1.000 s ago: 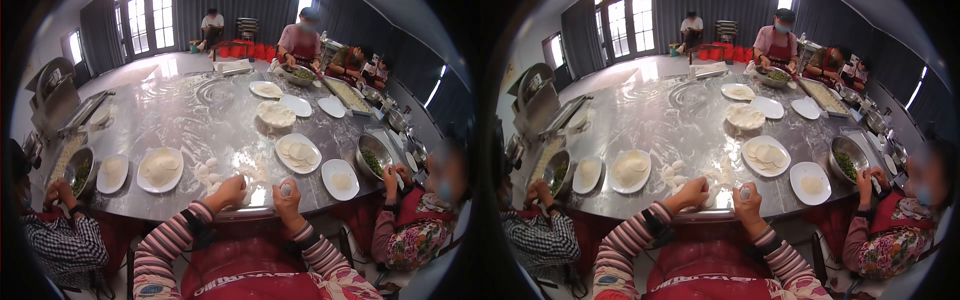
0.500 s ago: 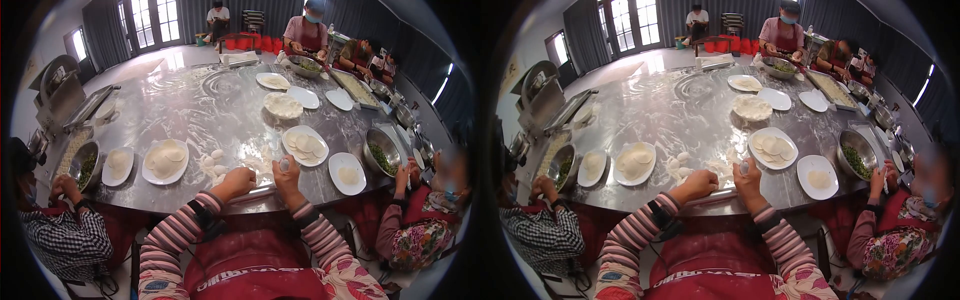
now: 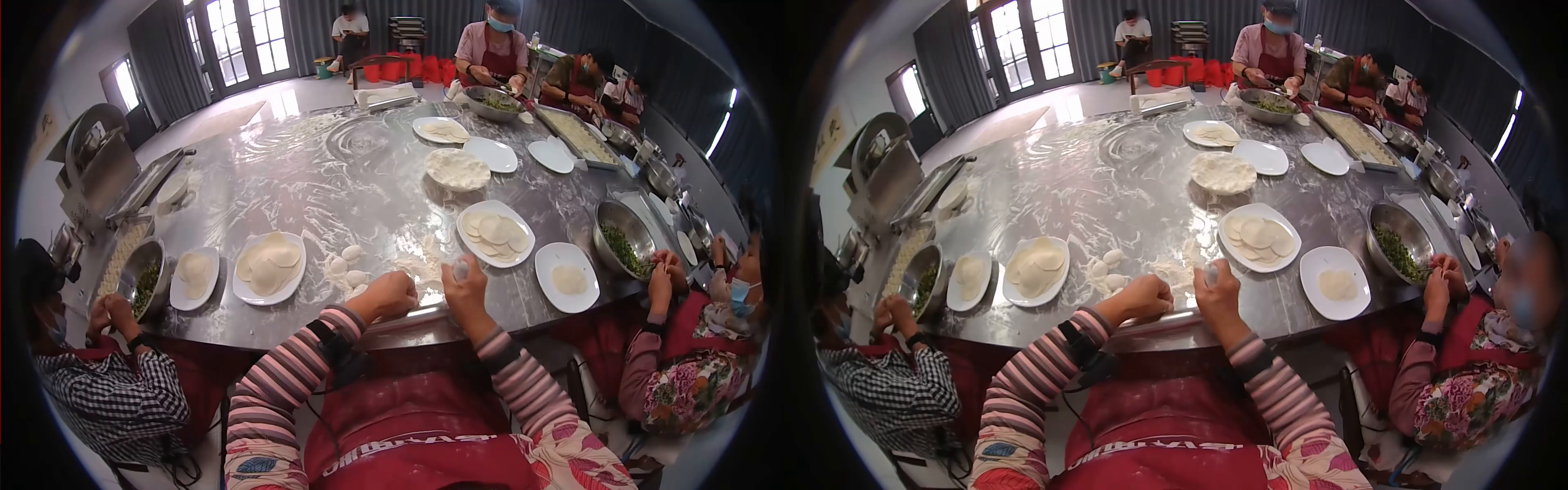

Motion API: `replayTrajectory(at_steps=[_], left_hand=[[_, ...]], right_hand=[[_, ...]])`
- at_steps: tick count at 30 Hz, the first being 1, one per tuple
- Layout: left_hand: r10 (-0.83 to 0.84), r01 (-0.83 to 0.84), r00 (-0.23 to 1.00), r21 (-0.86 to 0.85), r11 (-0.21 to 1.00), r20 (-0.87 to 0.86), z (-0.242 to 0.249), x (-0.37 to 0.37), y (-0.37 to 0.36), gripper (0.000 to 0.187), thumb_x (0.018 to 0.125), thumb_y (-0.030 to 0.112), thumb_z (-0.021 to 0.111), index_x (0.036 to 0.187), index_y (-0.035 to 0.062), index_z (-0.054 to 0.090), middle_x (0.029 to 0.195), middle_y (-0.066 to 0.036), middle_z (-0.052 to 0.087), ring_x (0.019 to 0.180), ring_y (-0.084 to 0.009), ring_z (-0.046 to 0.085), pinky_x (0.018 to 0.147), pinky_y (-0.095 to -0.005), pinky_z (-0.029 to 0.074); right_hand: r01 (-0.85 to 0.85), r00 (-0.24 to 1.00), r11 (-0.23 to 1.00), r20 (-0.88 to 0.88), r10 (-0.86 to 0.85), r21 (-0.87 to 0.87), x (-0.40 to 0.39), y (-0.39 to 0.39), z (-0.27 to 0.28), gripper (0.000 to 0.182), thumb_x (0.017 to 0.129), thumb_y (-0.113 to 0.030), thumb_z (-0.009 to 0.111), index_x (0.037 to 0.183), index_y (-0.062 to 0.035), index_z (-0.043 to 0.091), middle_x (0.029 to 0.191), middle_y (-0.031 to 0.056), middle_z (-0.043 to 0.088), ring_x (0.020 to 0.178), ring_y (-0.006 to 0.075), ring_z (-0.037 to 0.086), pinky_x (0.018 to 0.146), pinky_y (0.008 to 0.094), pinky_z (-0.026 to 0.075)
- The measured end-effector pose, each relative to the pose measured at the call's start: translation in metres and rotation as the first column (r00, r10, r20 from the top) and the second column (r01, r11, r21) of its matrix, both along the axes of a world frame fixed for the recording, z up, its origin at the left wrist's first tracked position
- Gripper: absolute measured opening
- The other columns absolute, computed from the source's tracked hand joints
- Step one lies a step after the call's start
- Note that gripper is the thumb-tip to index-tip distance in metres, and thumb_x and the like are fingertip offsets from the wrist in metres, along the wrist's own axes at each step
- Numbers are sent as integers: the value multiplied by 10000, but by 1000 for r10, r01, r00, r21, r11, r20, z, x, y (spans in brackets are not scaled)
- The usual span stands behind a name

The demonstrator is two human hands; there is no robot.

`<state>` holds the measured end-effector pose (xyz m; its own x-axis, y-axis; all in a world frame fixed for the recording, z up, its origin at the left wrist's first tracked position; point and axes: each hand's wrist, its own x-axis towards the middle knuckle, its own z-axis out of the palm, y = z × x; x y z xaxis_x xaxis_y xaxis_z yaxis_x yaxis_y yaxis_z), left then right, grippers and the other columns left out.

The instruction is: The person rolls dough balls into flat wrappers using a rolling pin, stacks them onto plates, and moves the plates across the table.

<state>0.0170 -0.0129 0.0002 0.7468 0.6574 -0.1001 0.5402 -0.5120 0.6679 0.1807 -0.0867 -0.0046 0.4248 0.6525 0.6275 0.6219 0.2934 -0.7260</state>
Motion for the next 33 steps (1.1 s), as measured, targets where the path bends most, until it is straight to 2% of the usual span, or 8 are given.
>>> replayTrajectory(at_steps=[6,7,9,12,19,21,22,33], left_hand=[[93,-92,996,-53,994,15,-2,-19,-13,110,704,129,619,744,27,604,672,-135,613,643,-240,602,612,-365,467],[72,-70,997,-102,992,17,1,-19,-17,109,710,124,612,762,29,595,679,-134,611,644,-238,598,615,-365,465],[73,-73,997,-33,997,5,-1,-12,-14,129,725,123,610,804,21,607,702,-138,622,670,-246,608,637,-365,470],[78,-91,991,125,988,110,-7,-7,-3,135,739,121,610,820,14,618,727,-141,632,693,-255,614,654,-370,475],[39,-37,998,-60,997,40,-5,-22,-2,132,729,90,613,829,3,623,751,-147,638,731,-264,616,674,-364,476],[-10,12,999,-55,998,36,-2,-21,-4,134,740,105,613,830,6,624,764,-148,642,745,-275,619,680,-371,475],[-16,18,999,-51,999,35,-2,-17,-4,134,740,105,613,830,6,624,764,-148,642,745,-275,619,680,-371,475],[12,-5,999,-133,991,48,-5,-20,-8,162,784,143,596,861,6,632,810,-169,650,782,-305,627,697,-392,475]], right_hand=[[14,998,1000,-58,-14,1,-2,-39,-9,194,759,-76,675,841,-27,506,600,155,548,528,328,583,497,399,446],[45,935,992,344,-83,117,5,-26,-5,188,763,-73,672,842,-24,508,610,171,556,547,350,585,506,402,449],[18,1000,1000,-3,-18,-23,-1,1,-1,180,766,-70,663,849,-21,511,616,183,559,567,370,585,514,407,452],[4,999,1000,47,-5,12,0,23,1,186,765,-75,664,863,-23,514,624,194,563,570,370,587,514,409,454],[-3,1000,1000,6,3,31,0,-39,-11,228,739,-51,684,882,-31,508,615,151,546,550,337,595,494,402,460],[24,969,996,242,-45,90,2,-19,-4,220,748,-56,678,884,-30,506,626,170,555,571,357,594,499,417,455],[1,1000,1000,18,0,-15,1,-3,-4,209,755,-65,672,879,-31,508,651,195,567,592,383,587,508,427,449],[-6,1000,1000,-27,6,-28,0,-33,-6,211,745,-63,684,843,-19,504,630,184,558,552,364,585,496,413,447]])
